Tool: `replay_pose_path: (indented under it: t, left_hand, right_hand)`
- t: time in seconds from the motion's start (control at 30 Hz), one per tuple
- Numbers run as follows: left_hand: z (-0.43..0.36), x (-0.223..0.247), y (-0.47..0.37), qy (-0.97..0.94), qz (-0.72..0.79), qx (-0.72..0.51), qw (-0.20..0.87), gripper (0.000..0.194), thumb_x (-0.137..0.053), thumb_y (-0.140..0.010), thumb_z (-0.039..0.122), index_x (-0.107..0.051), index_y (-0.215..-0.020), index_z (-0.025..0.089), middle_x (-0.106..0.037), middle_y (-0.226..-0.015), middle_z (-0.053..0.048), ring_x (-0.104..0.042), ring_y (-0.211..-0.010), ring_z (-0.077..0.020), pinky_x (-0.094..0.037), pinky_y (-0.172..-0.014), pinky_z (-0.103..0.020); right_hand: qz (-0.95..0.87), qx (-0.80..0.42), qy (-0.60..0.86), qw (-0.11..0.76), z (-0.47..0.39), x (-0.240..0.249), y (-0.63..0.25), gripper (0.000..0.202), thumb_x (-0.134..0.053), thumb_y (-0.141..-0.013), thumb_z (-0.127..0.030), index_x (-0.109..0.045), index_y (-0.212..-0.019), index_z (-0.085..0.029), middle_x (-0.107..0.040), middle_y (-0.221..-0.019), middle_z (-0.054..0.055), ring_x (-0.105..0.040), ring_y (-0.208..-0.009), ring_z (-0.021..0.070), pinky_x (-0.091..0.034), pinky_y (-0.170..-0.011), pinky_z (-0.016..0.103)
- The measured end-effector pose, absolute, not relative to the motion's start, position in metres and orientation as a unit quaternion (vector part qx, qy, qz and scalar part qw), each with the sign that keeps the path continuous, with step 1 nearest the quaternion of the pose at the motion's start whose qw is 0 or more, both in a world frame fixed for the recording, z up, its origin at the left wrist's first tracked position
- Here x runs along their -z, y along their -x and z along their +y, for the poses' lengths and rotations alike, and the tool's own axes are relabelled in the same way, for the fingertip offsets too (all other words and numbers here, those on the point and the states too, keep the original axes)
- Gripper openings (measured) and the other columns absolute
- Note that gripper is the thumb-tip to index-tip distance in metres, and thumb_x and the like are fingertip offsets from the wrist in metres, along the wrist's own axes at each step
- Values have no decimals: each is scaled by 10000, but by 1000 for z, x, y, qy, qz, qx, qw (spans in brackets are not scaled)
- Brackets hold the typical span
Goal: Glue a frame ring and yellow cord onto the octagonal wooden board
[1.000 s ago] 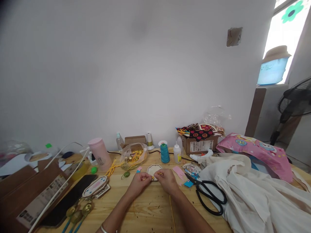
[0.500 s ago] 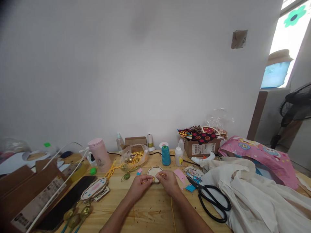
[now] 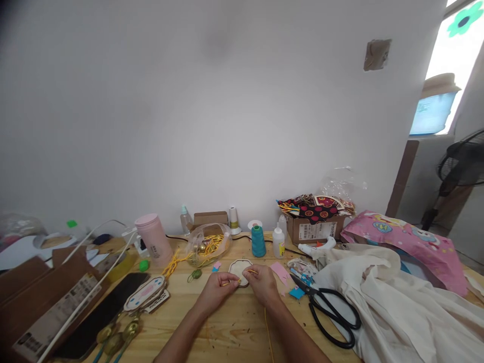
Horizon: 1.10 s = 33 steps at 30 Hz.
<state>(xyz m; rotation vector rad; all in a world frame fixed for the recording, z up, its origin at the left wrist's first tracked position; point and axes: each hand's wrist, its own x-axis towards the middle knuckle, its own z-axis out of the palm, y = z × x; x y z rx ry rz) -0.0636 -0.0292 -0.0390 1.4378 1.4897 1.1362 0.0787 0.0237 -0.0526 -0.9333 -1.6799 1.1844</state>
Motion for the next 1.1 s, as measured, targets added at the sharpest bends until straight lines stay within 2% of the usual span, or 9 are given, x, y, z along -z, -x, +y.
replay_pose_path:
  t: [0.23, 0.6, 0.87, 1.1]
  left_hand:
    - [-30, 38, 63, -571, 580, -456, 361, 241, -549, -638, 322, -636, -741, 122, -672, -749, -61, -585, -713, -182, -430, -652, -261]
    - [-30, 41, 65, -576, 590, -442, 354, 226, -527, -650, 306, -632, -712, 116, -656, -676, -42, -556, -617, -154, -402, -556, -229]
    - [-31, 39, 64, -586, 591, -438, 340, 238, -524, -648, 311, -650, -712, 121, -672, -700, -52, -570, -672, -173, -415, -613, -244]
    - [-31, 38, 63, -586, 592, -433, 344, 244, -511, -646, 304, -653, -721, 121, -681, -716, -60, -582, -674, -181, -426, -608, -253]
  right_hand:
    - [-669, -481, 371, 428, 20, 42, -80, 260, -509, -645, -351, -628, -626, -121, -644, -649, 69, -571, -624, 194, -442, -567, 268]
    - [-690, -468, 372, 409, 19, 44, -79, 310, -494, -661, -380, -638, -668, -106, -644, -664, 67, -563, -619, 184, -435, -552, 254]
    - [-726, -427, 373, 390, 16, 44, -81, 246, -487, -677, -317, -648, -664, -131, -627, -610, 37, -533, -566, 160, -394, -514, 230]
    - [-737, -401, 385, 385, 19, 48, -82, 260, -473, -690, -326, -641, -653, -131, -615, -603, 36, -517, -557, 152, -369, -497, 220]
